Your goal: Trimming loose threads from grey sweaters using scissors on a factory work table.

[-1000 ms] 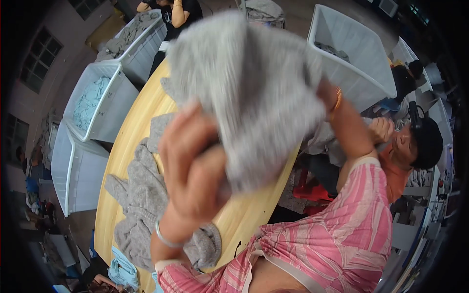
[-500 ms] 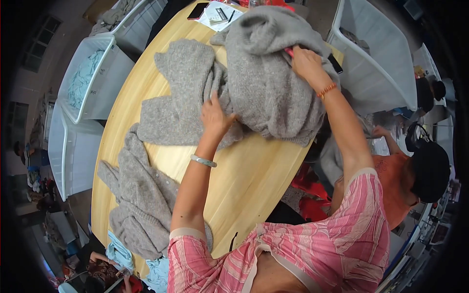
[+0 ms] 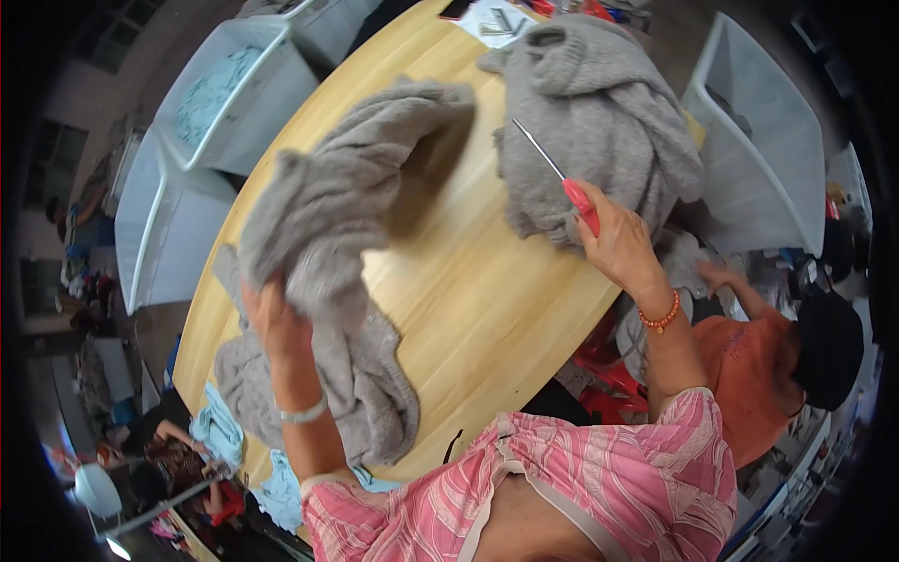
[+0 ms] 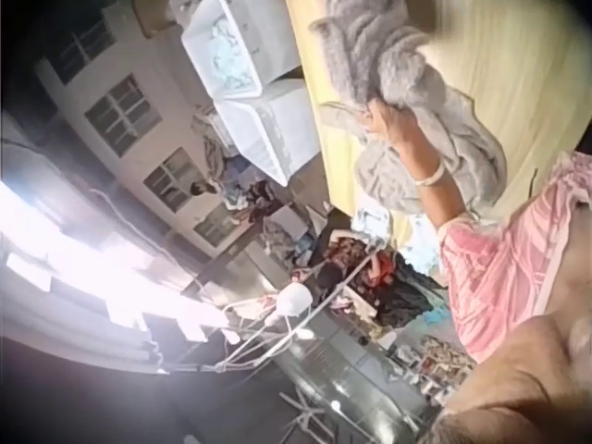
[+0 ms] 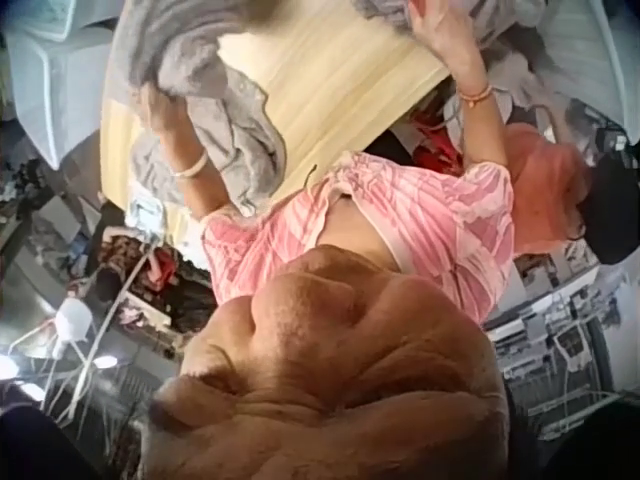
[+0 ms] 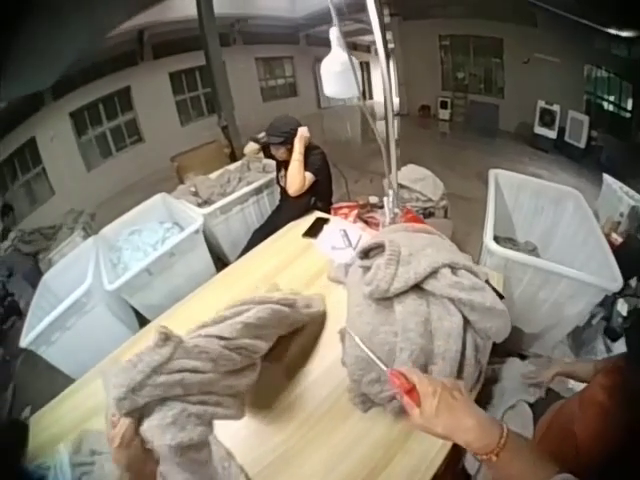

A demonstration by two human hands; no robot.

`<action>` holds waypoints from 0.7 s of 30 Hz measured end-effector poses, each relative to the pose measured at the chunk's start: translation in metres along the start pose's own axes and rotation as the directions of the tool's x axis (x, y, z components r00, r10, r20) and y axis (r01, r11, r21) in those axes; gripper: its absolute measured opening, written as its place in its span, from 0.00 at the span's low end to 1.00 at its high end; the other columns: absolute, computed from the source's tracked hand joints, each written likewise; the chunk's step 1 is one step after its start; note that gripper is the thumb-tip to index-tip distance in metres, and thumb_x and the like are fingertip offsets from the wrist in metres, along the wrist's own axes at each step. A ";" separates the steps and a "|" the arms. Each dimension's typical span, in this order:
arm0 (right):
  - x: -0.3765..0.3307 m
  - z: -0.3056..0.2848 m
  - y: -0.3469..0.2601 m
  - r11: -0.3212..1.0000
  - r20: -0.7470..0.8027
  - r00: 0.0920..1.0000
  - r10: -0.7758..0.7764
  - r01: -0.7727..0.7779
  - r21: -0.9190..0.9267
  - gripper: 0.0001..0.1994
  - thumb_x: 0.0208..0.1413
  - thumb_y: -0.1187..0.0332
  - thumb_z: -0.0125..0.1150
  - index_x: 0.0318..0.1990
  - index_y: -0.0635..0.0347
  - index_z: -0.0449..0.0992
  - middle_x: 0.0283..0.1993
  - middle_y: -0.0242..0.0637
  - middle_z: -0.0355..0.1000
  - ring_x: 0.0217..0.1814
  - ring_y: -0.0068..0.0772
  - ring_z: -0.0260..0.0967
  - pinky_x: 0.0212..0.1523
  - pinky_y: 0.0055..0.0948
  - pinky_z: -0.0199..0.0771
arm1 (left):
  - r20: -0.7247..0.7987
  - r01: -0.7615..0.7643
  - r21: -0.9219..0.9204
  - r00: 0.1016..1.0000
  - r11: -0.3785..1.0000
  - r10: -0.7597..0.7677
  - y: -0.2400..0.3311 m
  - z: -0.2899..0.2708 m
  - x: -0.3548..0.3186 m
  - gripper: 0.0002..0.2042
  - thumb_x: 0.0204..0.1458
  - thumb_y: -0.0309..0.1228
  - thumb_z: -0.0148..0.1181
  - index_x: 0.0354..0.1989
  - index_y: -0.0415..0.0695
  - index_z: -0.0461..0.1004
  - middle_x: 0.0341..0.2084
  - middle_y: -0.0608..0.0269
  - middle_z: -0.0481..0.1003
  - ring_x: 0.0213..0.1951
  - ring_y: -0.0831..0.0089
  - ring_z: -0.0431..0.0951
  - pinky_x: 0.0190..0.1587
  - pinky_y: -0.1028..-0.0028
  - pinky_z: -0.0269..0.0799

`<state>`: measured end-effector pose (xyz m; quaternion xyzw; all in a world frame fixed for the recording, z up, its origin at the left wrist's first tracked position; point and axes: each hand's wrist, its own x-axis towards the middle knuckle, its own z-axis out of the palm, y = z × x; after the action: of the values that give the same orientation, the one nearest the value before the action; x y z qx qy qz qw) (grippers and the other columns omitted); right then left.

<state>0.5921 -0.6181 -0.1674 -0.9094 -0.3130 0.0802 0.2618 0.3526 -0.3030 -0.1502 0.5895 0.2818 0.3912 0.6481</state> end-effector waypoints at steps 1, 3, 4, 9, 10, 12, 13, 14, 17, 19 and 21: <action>-0.003 0.004 -0.010 1.000 0.014 1.000 -0.020 0.020 0.023 0.22 0.54 0.68 0.56 0.58 0.53 0.64 0.40 0.55 0.73 0.44 0.58 0.70 0.43 0.47 0.69 | 0.019 -0.038 -0.057 0.999 0.998 0.039 0.006 -0.043 -0.024 0.19 0.55 0.22 0.45 0.57 0.34 0.64 0.52 0.48 0.69 0.52 0.58 0.72 0.55 0.63 0.68; -0.009 0.022 -0.024 0.995 0.049 0.995 -0.092 0.090 0.031 0.22 0.54 0.68 0.56 0.57 0.53 0.64 0.39 0.54 0.73 0.43 0.58 0.70 0.43 0.46 0.69 | -0.139 -0.101 0.135 0.983 0.986 0.120 0.034 -0.091 -0.085 0.21 0.55 0.28 0.46 0.57 0.34 0.64 0.54 0.48 0.68 0.53 0.57 0.71 0.56 0.60 0.67; -0.013 0.030 -0.033 0.992 0.070 0.990 -0.125 0.124 0.019 0.22 0.54 0.69 0.56 0.57 0.53 0.64 0.39 0.54 0.73 0.43 0.58 0.70 0.43 0.46 0.69 | -0.261 -0.045 -0.117 0.965 0.992 0.013 0.049 -0.086 -0.112 0.20 0.54 0.28 0.47 0.54 0.33 0.67 0.51 0.49 0.70 0.52 0.58 0.72 0.56 0.62 0.67; -0.040 0.087 -0.093 0.961 0.282 0.919 -0.275 0.267 0.067 0.21 0.55 0.67 0.56 0.57 0.52 0.64 0.38 0.54 0.73 0.42 0.58 0.70 0.41 0.47 0.70 | -0.358 0.267 0.596 0.933 0.757 -0.047 -0.016 -0.269 -0.250 0.27 0.39 0.16 0.46 0.54 0.35 0.68 0.43 0.54 0.74 0.47 0.67 0.72 0.55 0.71 0.63; -0.047 0.103 -0.102 0.960 0.368 0.888 -0.277 0.265 0.085 0.21 0.55 0.66 0.56 0.57 0.51 0.65 0.37 0.53 0.73 0.41 0.58 0.70 0.40 0.47 0.70 | -0.386 0.389 0.678 0.910 0.624 -0.148 -0.021 -0.279 -0.271 0.26 0.41 0.21 0.55 0.55 0.36 0.67 0.42 0.55 0.73 0.46 0.68 0.71 0.54 0.70 0.64; -0.060 0.133 -0.116 0.957 0.465 0.838 -0.286 0.278 0.087 0.21 0.55 0.66 0.57 0.57 0.51 0.65 0.37 0.53 0.73 0.41 0.58 0.70 0.40 0.47 0.70 | -0.369 0.409 0.616 0.905 0.673 -0.212 -0.028 -0.266 -0.292 0.28 0.44 0.26 0.62 0.56 0.35 0.65 0.43 0.55 0.71 0.46 0.68 0.70 0.52 0.70 0.65; -0.068 0.149 -0.123 0.948 0.477 0.820 -0.318 0.293 0.128 0.21 0.55 0.65 0.57 0.57 0.50 0.65 0.36 0.52 0.74 0.40 0.58 0.71 0.40 0.47 0.71 | -0.395 0.431 0.598 0.892 0.676 -0.219 -0.032 -0.265 -0.295 0.28 0.44 0.26 0.62 0.56 0.35 0.65 0.43 0.55 0.71 0.46 0.68 0.70 0.52 0.70 0.65; -0.075 0.164 -0.131 0.938 0.484 0.804 -0.347 0.302 0.171 0.21 0.55 0.65 0.57 0.57 0.50 0.66 0.36 0.52 0.74 0.40 0.58 0.71 0.39 0.46 0.71 | -0.378 0.412 0.543 0.898 0.732 -0.225 -0.037 -0.267 -0.294 0.28 0.46 0.27 0.63 0.58 0.38 0.64 0.44 0.57 0.71 0.43 0.70 0.71 0.47 0.72 0.67; -0.087 0.191 -0.153 0.902 0.467 0.772 -0.432 0.371 0.221 0.21 0.54 0.64 0.58 0.56 0.49 0.67 0.37 0.51 0.74 0.40 0.56 0.71 0.40 0.45 0.71 | -0.355 0.338 0.617 0.926 0.711 -0.132 -0.052 -0.263 -0.275 0.29 0.48 0.29 0.64 0.60 0.41 0.62 0.47 0.58 0.70 0.40 0.72 0.72 0.41 0.74 0.69; -0.096 0.196 -0.160 0.869 0.436 0.752 -0.494 0.438 0.231 0.20 0.54 0.64 0.58 0.56 0.49 0.68 0.37 0.51 0.74 0.40 0.55 0.72 0.40 0.44 0.71 | -0.331 0.285 0.737 0.943 0.613 -0.041 -0.062 -0.252 -0.257 0.30 0.48 0.29 0.64 0.61 0.43 0.62 0.48 0.57 0.69 0.39 0.71 0.72 0.39 0.74 0.69; -0.106 0.196 -0.171 0.826 0.398 0.724 -0.563 0.503 0.254 0.20 0.54 0.64 0.59 0.55 0.49 0.68 0.37 0.51 0.74 0.40 0.54 0.72 0.39 0.44 0.71 | -0.294 0.259 0.816 0.956 0.517 -0.015 -0.058 -0.238 -0.238 0.30 0.47 0.32 0.65 0.61 0.45 0.63 0.51 0.53 0.67 0.44 0.63 0.71 0.46 0.67 0.68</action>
<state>0.3578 -0.4851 -0.2458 -0.7168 -0.6078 0.2324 0.2505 0.0383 -0.3735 -0.2650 0.7508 0.5610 0.2229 0.2681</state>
